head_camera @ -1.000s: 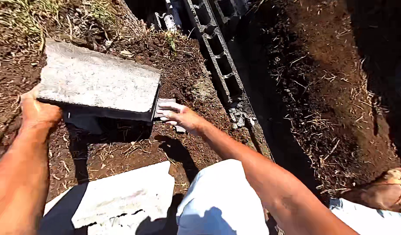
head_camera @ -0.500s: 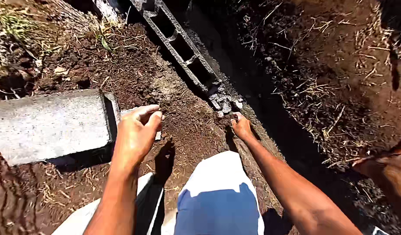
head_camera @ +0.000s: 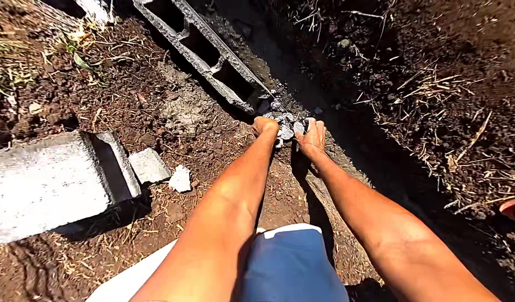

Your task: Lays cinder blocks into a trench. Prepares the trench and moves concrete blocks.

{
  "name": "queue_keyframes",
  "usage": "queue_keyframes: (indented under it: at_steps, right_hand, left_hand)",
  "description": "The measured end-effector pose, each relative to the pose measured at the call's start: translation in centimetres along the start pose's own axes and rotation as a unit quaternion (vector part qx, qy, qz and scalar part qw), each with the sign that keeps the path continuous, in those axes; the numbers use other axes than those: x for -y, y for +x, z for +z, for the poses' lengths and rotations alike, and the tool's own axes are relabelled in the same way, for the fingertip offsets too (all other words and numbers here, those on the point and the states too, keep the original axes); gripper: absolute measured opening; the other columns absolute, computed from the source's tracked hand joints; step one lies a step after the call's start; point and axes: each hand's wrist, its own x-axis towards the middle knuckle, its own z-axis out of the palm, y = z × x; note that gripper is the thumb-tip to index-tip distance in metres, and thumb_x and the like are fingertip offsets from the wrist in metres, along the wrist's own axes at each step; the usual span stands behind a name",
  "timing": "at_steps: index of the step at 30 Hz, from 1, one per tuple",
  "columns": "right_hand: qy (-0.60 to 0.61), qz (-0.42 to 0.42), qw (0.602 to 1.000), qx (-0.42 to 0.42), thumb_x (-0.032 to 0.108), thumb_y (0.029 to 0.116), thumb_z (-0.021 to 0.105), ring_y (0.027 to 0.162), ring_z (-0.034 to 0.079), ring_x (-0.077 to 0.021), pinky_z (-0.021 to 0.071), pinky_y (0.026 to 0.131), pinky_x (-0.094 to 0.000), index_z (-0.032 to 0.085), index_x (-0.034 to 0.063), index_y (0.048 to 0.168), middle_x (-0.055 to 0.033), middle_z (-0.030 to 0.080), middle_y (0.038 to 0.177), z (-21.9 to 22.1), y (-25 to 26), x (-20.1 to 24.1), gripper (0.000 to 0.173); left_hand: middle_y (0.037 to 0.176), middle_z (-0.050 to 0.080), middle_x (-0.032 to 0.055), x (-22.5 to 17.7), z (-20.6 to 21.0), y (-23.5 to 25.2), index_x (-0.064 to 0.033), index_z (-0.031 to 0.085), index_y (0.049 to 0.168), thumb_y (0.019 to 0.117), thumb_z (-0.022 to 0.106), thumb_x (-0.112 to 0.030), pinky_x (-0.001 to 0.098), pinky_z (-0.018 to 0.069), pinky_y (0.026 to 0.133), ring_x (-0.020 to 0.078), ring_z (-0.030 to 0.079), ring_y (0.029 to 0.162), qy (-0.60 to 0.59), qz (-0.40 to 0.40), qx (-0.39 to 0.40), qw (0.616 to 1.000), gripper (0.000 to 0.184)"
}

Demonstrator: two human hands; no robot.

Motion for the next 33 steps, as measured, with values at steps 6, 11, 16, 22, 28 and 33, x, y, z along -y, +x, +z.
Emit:
queue_keyframes:
  at_steps: [6,11,16,22,28,33]
  right_hand:
    - [-0.045,-0.047,0.998,0.026,0.042,0.0891,0.078,0.131,0.049,-0.0487,0.0504,0.099,-0.0595,0.053,0.0182,0.147,-0.0266,0.044,0.149,0.7,-0.7,1.4,0.067]
    - [-0.068,-0.043,0.995,0.054,0.044,0.0895,0.078,0.132,0.047,-0.0496,0.0504,0.099,-0.06,0.059,0.0175,0.143,-0.0287,0.042,0.149,0.7,-0.1,1.5,0.062]
    - [-0.079,-0.034,0.994,0.073,0.039,0.0879,0.08,0.136,0.042,-0.0504,0.052,0.098,-0.0604,0.056,0.0199,0.147,-0.0268,0.037,0.155,1.3,-0.8,2.2,0.067]
    - [-0.035,-0.021,0.996,0.074,0.05,0.0865,0.079,0.134,0.044,-0.0513,0.049,0.099,-0.0635,0.059,0.018,0.14,-0.0299,0.044,0.147,0.8,-0.7,0.4,0.066]
    - [-0.014,-0.066,0.994,0.086,0.047,0.0881,0.078,0.131,0.047,-0.0474,0.05,0.099,-0.0603,0.069,0.0183,0.131,-0.0272,0.051,0.139,1.3,-1.3,-0.2,0.052]
    - [0.038,-0.087,0.99,0.104,0.037,0.0894,0.08,0.135,0.045,-0.0469,0.0473,0.104,-0.0603,0.063,0.0142,0.135,-0.0238,0.043,0.151,2.5,-2.8,0.1,0.054]
  left_hand:
    - [0.133,0.062,0.0249,-0.6,0.8,0.8,0.0033,0.057,0.131,0.0969,0.064,-0.019,0.0507,0.0539,0.099,0.0348,0.063,0.124,0.036,-0.021,-0.027,0.999,0.041]
    - [0.128,0.063,0.0253,-0.7,0.1,0.7,0.0044,0.061,0.125,0.097,0.065,-0.024,0.0527,0.0538,0.096,0.0354,0.064,0.118,0.039,-0.018,0.007,0.999,0.04]
    - [0.13,0.062,0.0243,-0.9,0.8,2.1,0.0017,0.059,0.128,0.0939,0.069,-0.022,0.0508,0.0551,0.096,0.0345,0.064,0.12,0.017,-0.019,-0.028,0.999,0.043]
    - [0.135,0.06,0.0261,-0.7,0.8,1.3,0.0039,0.054,0.135,0.0979,0.065,-0.028,0.0528,0.0514,0.102,0.0366,0.06,0.127,0.05,0.006,-0.03,0.998,0.05]
    - [0.136,0.058,0.0268,-0.9,1.2,1.2,0.0049,0.047,0.143,0.1008,0.061,-0.03,0.052,0.0522,0.101,0.0363,0.06,0.125,0.035,-0.024,-0.016,0.999,0.057]
    - [0.144,0.054,0.027,-1.0,2.6,2.0,0.0034,0.045,0.145,0.1031,0.057,-0.023,0.0512,0.0484,0.107,0.0364,0.055,0.134,0.052,-0.033,-0.04,0.997,0.051]
